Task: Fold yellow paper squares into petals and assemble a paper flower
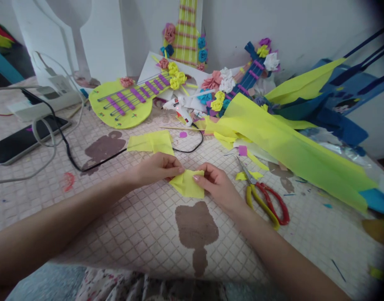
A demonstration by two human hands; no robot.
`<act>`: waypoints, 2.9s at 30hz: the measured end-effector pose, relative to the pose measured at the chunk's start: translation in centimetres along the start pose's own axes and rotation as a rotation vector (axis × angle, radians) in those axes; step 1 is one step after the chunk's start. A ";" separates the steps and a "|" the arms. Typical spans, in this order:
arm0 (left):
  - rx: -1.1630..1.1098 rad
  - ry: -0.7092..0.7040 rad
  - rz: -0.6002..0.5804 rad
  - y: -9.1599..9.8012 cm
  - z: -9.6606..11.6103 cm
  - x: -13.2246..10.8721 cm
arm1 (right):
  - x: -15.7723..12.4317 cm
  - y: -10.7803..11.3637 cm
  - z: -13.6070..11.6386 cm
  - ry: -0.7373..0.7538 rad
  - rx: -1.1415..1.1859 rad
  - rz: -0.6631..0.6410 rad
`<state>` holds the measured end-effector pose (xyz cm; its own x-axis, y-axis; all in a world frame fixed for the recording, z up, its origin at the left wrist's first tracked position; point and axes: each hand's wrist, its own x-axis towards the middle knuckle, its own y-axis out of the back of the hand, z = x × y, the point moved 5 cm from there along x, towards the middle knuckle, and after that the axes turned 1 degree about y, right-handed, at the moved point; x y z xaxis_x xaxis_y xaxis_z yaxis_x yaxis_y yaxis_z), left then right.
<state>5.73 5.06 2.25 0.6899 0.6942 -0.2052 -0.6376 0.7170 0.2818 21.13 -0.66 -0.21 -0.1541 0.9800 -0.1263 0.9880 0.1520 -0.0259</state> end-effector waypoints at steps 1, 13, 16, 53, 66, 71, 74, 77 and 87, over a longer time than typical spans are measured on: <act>0.011 -0.007 -0.012 0.0 0.0 -0.1 | -0.1 -0.1 -0.1 0.002 -0.015 -0.029; -0.291 0.053 -0.057 -0.2 -1.0 -0.3 | -0.1 0.3 -0.1 0.043 0.128 0.052; -0.304 0.061 -0.049 -0.1 -1.1 -0.4 | -0.2 0.3 -0.2 0.065 0.035 -0.010; 0.552 -0.376 -0.091 -0.7 -0.2 -1.4 | -1.4 -0.4 -1.5 0.532 -0.881 -0.034; 0.559 -0.528 -0.034 -1.0 0.5 -1.8 | -0.6 0.7 -1.6 0.401 -0.666 -0.165; 0.527 -0.520 -0.041 -0.8 0.4 -1.6 | -0.7 0.7 -2.0 0.353 -0.699 -0.201; 0.510 -0.496 -0.038 -0.7 0.4 -1.5 | -0.7 0.6 -2.2 0.344 -0.720 -0.222; 0.488 -0.476 -0.021 -0.7 0.2 -1.3 | -0.6 0.5 -2.1 0.358 -0.733 -0.187; 0.519 -0.394 0.129 -1.4 -0.1 -1.0 | -0.6 -0.3 -1.5 0.380 -0.771 -0.057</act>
<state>5.86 3.40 1.96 0.7560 0.6261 0.1909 -0.5433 0.4376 0.7165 20.94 -1.08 1.35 -0.3269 0.9238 0.1993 0.7285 0.1119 0.6758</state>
